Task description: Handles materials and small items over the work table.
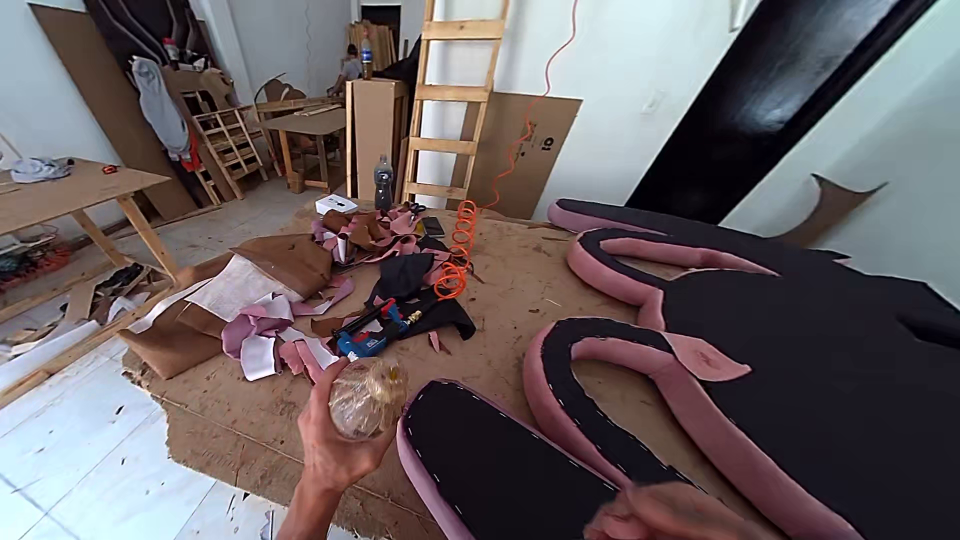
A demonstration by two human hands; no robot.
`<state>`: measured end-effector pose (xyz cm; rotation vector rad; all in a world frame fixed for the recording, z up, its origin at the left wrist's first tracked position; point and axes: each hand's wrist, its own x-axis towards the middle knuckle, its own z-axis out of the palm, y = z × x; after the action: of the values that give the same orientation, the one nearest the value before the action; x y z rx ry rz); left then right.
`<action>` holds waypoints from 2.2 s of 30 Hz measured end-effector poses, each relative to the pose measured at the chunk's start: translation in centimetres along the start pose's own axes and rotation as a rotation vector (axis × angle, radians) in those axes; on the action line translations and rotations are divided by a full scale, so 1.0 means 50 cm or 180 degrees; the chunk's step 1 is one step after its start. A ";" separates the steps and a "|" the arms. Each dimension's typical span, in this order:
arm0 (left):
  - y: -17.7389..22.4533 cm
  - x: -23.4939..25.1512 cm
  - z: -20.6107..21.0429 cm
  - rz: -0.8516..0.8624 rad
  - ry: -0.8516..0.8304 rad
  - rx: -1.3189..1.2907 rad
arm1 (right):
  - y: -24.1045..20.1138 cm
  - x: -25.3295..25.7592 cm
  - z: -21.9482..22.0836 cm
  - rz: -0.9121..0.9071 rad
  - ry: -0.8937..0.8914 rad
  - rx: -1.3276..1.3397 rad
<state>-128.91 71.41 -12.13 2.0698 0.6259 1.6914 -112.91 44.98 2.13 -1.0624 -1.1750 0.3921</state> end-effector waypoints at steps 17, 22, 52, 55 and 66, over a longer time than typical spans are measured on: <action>0.269 0.223 -0.225 0.2655 -0.0014 0.1271 | -0.092 0.040 0.065 -0.0948 0.0280 0.1475; 0.325 0.232 -0.235 0.2833 0.0001 0.1554 | -0.101 0.026 0.062 -0.0971 0.0190 0.1854; 0.353 0.267 -0.230 0.3248 -0.0037 0.1862 | -0.095 0.035 0.049 -0.1062 0.0230 0.1998; 0.355 0.273 -0.230 0.3283 -0.0042 0.1889 | -0.093 0.041 0.049 -0.1061 0.0235 0.2025; 0.366 0.283 -0.221 0.3334 -0.0080 0.1928 | -0.087 0.049 0.038 -0.1065 0.0224 0.2089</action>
<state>-135.64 64.64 11.65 3.1958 -0.0431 2.1329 -114.77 45.56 7.10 -0.3019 -1.0300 0.4295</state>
